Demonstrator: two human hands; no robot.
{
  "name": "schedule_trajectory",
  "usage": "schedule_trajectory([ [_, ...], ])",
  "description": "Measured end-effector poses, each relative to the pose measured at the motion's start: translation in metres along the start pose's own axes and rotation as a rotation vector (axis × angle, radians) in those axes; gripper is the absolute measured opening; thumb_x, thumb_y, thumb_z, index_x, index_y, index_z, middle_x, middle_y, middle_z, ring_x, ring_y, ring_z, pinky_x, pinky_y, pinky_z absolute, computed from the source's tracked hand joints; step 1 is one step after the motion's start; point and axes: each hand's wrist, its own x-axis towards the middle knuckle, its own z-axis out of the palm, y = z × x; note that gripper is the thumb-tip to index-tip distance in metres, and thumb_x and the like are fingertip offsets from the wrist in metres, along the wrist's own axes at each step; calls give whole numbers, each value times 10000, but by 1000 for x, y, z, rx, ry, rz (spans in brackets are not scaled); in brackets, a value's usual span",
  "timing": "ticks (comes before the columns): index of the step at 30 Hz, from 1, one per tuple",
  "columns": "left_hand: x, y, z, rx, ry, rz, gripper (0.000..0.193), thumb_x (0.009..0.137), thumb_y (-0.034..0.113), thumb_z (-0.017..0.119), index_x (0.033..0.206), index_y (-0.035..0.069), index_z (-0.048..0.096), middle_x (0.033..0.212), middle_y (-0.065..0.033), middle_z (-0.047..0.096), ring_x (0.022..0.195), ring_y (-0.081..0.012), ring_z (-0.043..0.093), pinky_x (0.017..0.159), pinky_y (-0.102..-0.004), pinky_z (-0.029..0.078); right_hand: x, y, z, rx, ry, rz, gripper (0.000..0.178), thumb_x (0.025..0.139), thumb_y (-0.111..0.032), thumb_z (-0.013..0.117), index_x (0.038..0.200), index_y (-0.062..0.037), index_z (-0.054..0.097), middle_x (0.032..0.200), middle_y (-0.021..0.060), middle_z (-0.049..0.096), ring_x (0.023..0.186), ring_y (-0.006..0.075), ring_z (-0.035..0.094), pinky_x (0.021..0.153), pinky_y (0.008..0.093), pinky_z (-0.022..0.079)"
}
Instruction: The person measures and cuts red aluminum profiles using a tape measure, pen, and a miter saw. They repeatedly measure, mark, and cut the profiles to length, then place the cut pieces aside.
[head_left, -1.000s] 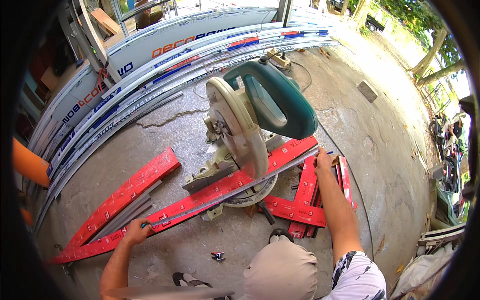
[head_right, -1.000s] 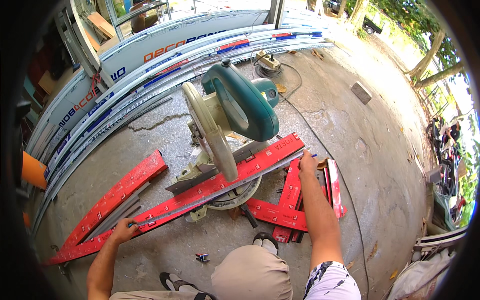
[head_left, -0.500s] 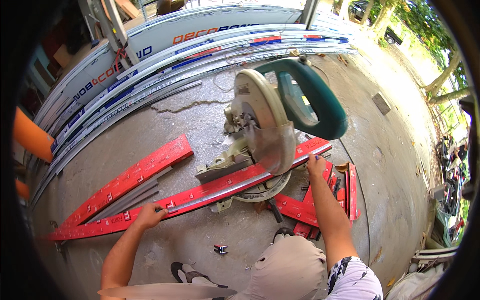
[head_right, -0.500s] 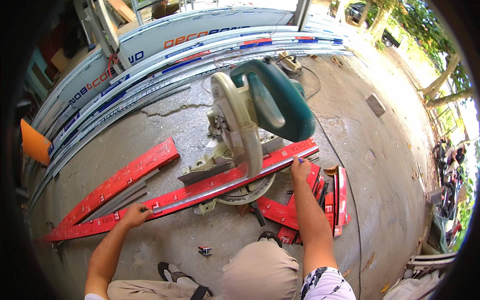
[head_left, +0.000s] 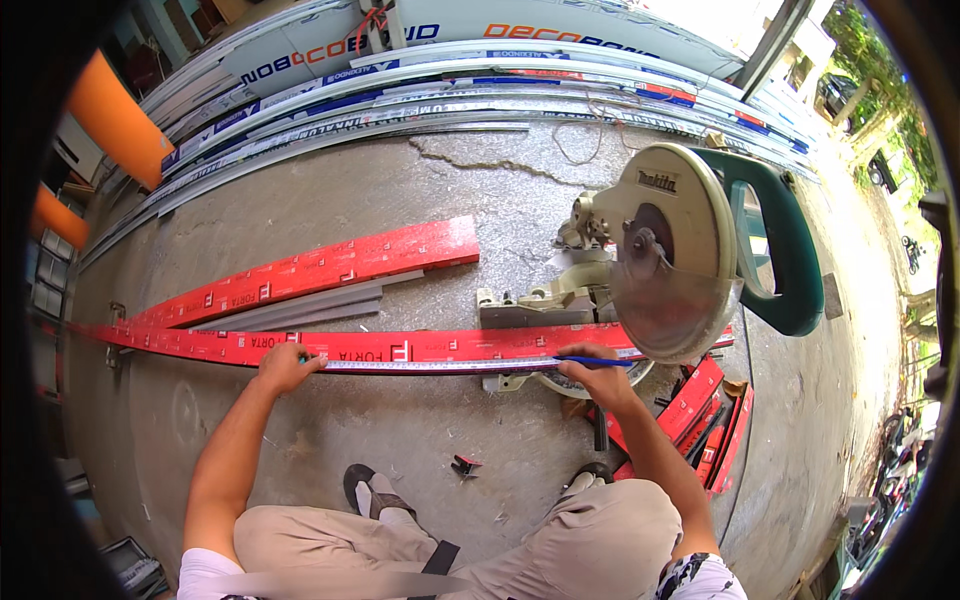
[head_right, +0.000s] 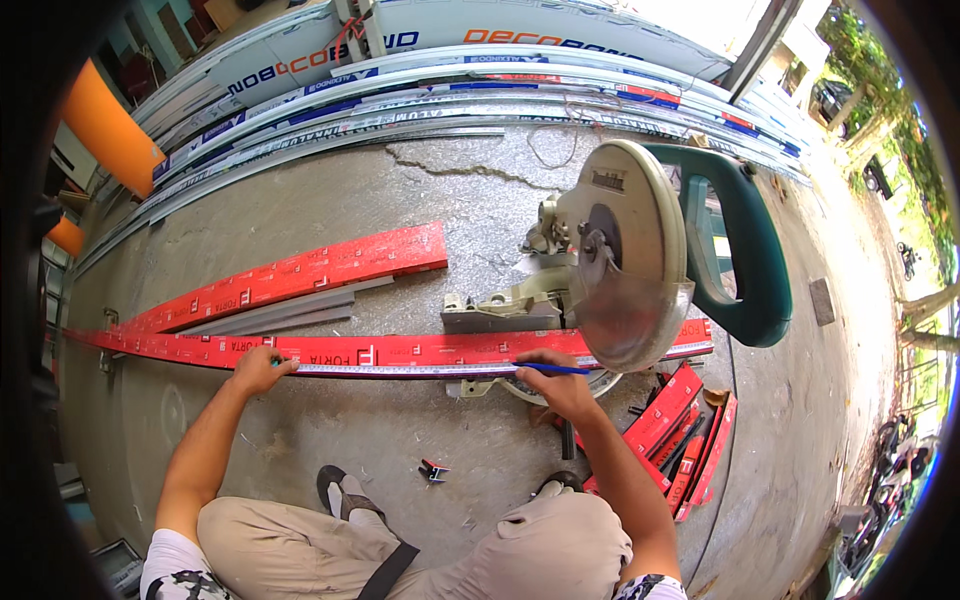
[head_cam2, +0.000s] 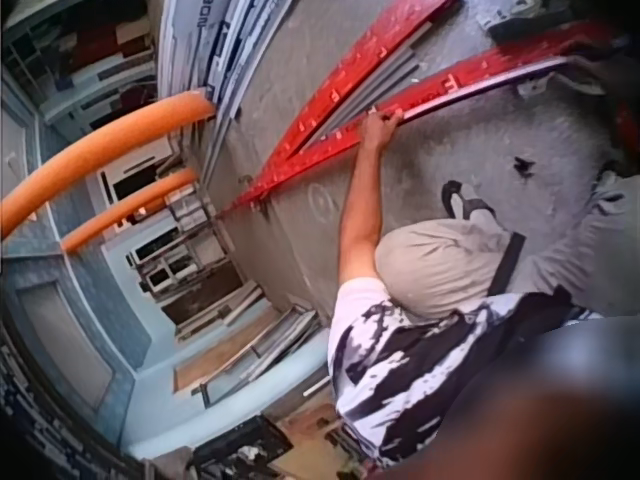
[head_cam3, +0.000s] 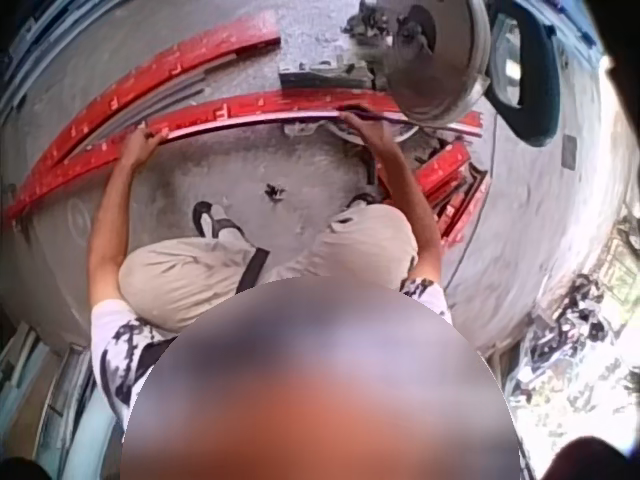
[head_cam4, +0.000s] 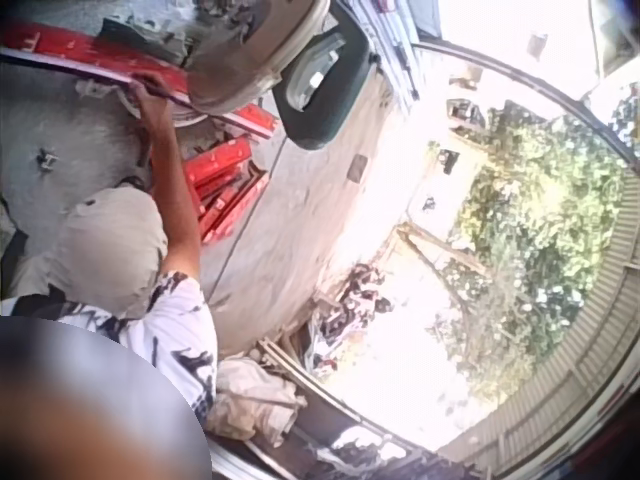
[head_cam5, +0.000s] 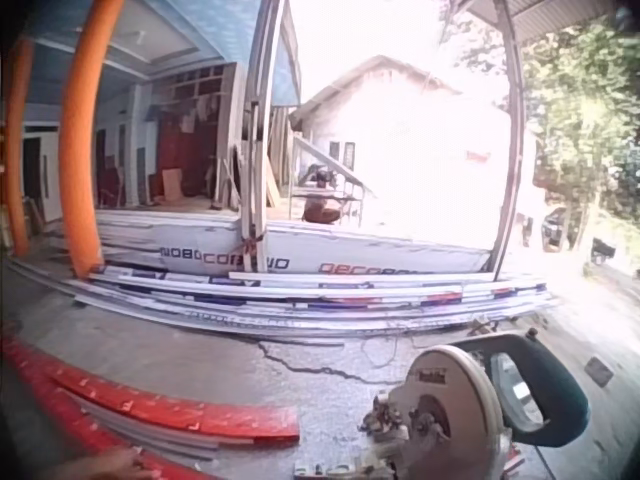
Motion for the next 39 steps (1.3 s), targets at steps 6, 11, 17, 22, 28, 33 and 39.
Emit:
schedule_trajectory([
  [6, 0, 2, -1, -3, -23, -31, 565, 832, 624, 767, 1013, 92, 820, 985, -196, 768, 997, -359, 728, 876, -481, 557, 49, -19, 63, -110, -253, 76, 212, 924, -163, 719, 1058, 0, 740, 876, 49, 732, 821, 120, 689, 740, 292, 557],
  [11, 3, 2, 0, 19, -29, -41, 546, 818, 625, 782, 1004, 114, 825, 972, -179, 771, 991, -351, 730, 874, -478, 558, 74, -8, 103, -107, -357, -48, 236, 878, -147, 712, 1039, 24, 739, 822, 74, 718, 758, 111, 652, 699, 293, 539],
  [17, 4, -1, 2, 7, -18, -36, 545, 816, 617, 788, 997, 104, 824, 971, -177, 772, 991, -352, 731, 877, -482, 557, 88, 6, 118, -125, -334, -33, 209, 842, -138, 713, 957, 34, 737, 785, 95, 718, 722, 124, 672, 681, 305, 548],
  [22, 5, -2, 1, -9, -28, -37, 543, 820, 608, 789, 1011, 100, 824, 982, -181, 771, 1000, -356, 731, 885, -481, 557, 85, 0, 109, -166, -335, -32, 214, 850, -135, 708, 969, 41, 730, 789, 85, 728, 734, 138, 703, 686, 304, 565],
  [28, 5, 3, -4, -9, -56, -50, 547, 807, 608, 802, 1037, 113, 828, 998, -185, 771, 1008, -359, 730, 894, -479, 557, 82, -10, 106, -143, -298, 72, 221, 856, -140, 704, 980, 41, 729, 787, 76, 728, 725, 136, 700, 681, 305, 568],
  [33, 5, 2, -4, -7, -56, -54, 525, 805, 599, 807, 1036, 128, 831, 1014, -182, 773, 1009, -359, 730, 893, -478, 558, 86, -2, 109, -150, -308, 31, 214, 867, -137, 694, 983, 41, 729, 779, 84, 725, 714, 137, 699, 668, 305, 565],
  [39, 5, 2, -3, -9, -42, -47, 527, 807, 586, 808, 1037, 112, 827, 1007, -187, 772, 1006, -363, 729, 886, -480, 560, 80, 3, 113, -123, -280, -40, 279, 914, -196, 721, 1102, 9, 713, 841, 99, 742, 745, 183, 714, 693, 320, 562],
])
